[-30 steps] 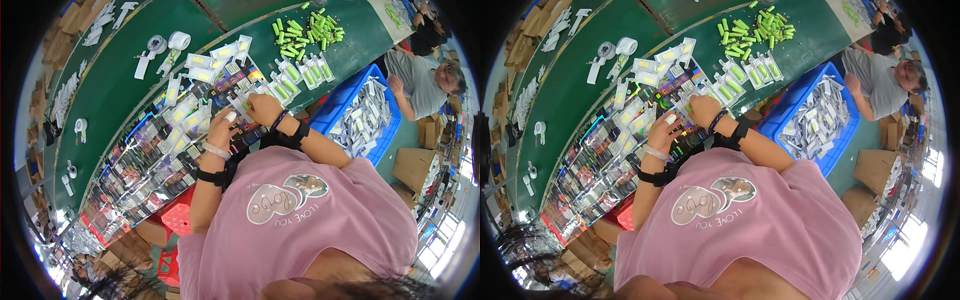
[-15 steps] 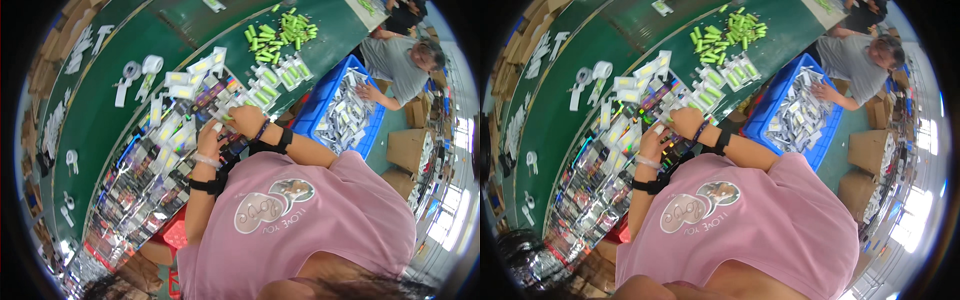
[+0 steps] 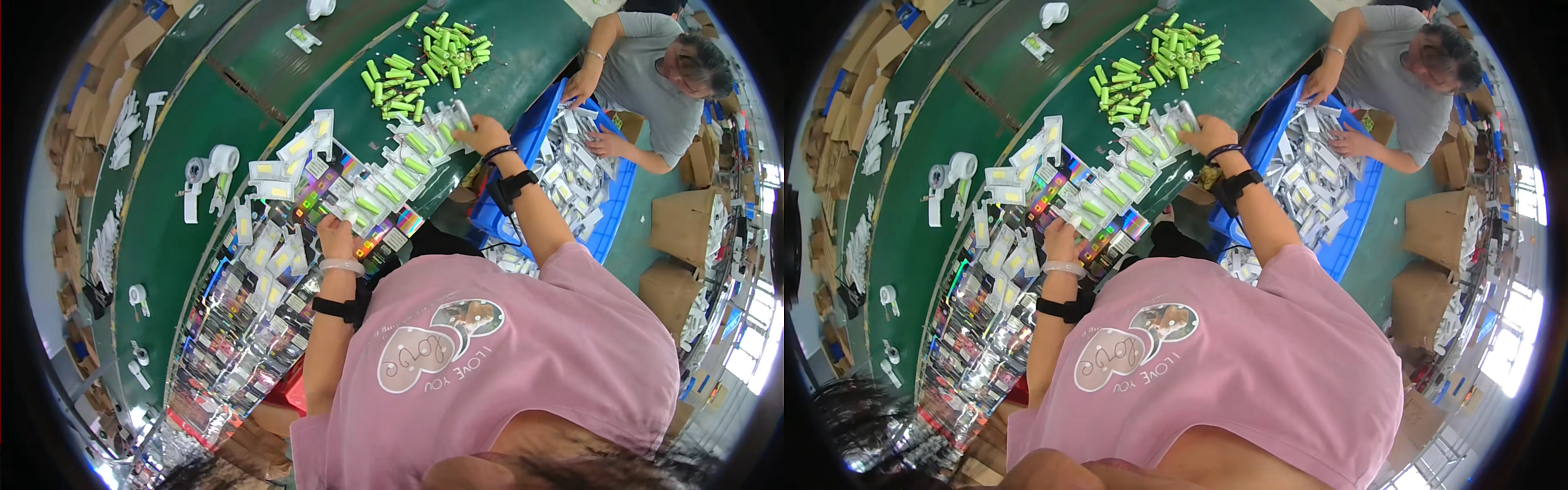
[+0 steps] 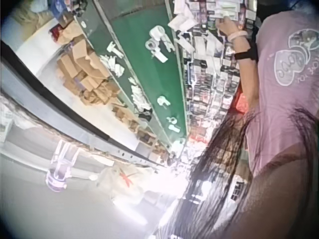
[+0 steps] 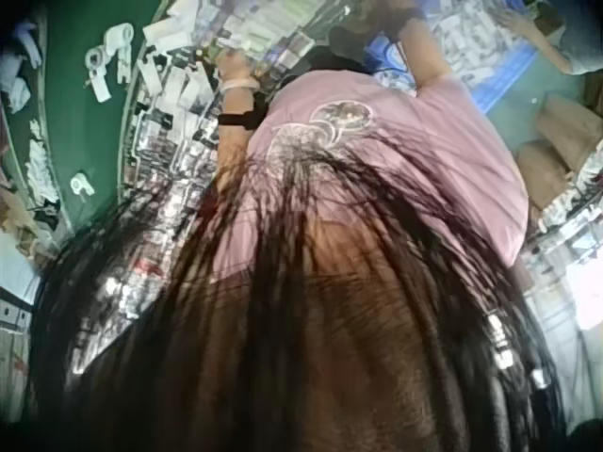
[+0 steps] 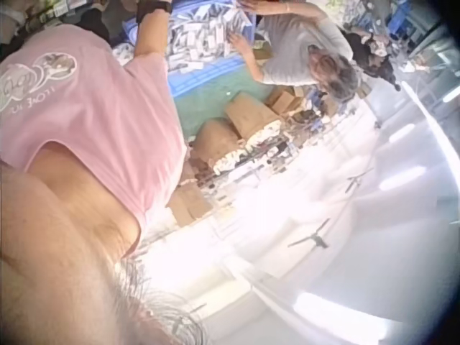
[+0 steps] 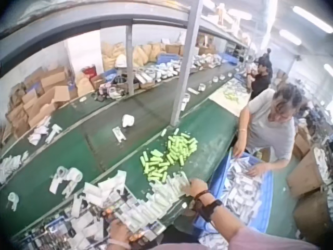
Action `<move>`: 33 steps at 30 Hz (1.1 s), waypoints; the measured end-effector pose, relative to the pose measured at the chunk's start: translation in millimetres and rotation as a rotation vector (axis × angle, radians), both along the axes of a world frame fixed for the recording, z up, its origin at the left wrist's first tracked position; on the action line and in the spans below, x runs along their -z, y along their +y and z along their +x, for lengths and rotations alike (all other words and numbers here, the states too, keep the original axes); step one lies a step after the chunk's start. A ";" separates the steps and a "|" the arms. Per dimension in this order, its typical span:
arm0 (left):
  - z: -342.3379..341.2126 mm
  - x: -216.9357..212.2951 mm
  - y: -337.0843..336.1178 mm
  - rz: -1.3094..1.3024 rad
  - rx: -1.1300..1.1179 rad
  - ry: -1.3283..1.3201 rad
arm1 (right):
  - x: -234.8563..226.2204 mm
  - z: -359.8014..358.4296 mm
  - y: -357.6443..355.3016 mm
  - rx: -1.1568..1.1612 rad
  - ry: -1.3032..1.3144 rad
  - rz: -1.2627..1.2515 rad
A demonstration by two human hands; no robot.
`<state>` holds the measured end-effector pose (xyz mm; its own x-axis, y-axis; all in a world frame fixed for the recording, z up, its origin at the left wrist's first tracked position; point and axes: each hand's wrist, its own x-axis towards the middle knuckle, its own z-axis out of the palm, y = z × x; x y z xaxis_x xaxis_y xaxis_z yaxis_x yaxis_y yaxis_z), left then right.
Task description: Assembling small electronic components at a factory workstation.
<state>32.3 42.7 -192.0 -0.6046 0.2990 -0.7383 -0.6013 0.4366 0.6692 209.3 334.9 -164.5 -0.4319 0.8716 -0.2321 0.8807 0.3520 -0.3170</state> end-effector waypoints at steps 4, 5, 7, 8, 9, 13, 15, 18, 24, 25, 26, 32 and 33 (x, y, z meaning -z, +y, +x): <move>9.9 -10.8 18.7 0.081 0.002 -0.216 | -0.4 5.7 -3.5 -0.067 0.326 -0.193; 11.2 -7.4 20.6 0.073 0.002 -0.210 | -1.0 5.6 -5.9 -0.017 0.484 -0.289; 13.4 0.1 23.5 0.016 0.033 -0.092 | 8.9 1.1 -5.6 -0.025 0.489 -0.293; 17.1 -3.0 30.1 -0.024 -0.004 -0.050 | 12.3 -0.8 -4.8 -0.056 0.525 -0.327; 21.1 -11.9 38.1 -0.032 -0.003 -0.049 | 15.5 -2.4 -3.9 -0.090 0.561 -0.363; 16.9 -16.9 51.9 -0.027 -0.008 -0.056 | 12.0 -10.9 -3.9 -0.224 0.478 -0.387; 13.2 -11.0 53.9 0.001 0.048 -0.116 | 16.6 -13.6 0.1 -0.261 0.476 -0.438; 13.6 -16.7 67.0 -0.019 0.112 -0.170 | 23.9 -16.6 -4.2 -0.244 0.668 -0.780; 30.1 2.8 92.0 0.227 0.141 -0.135 | 6.2 -29.7 -27.3 -0.257 0.624 -0.707; 31.4 14.9 91.2 0.379 0.162 -0.084 | 7.3 -31.5 -27.7 -0.260 0.629 -0.710; 36.9 9.8 99.6 0.237 0.297 0.137 | 9.2 -32.1 -27.8 -0.288 0.668 -0.777; 39.7 19.7 103.9 0.260 0.123 0.335 | 8.1 -40.5 -35.1 -0.377 0.590 -0.717; 36.5 10.0 104.8 0.252 0.162 0.164 | 7.2 -40.4 -35.5 -0.352 0.612 -0.744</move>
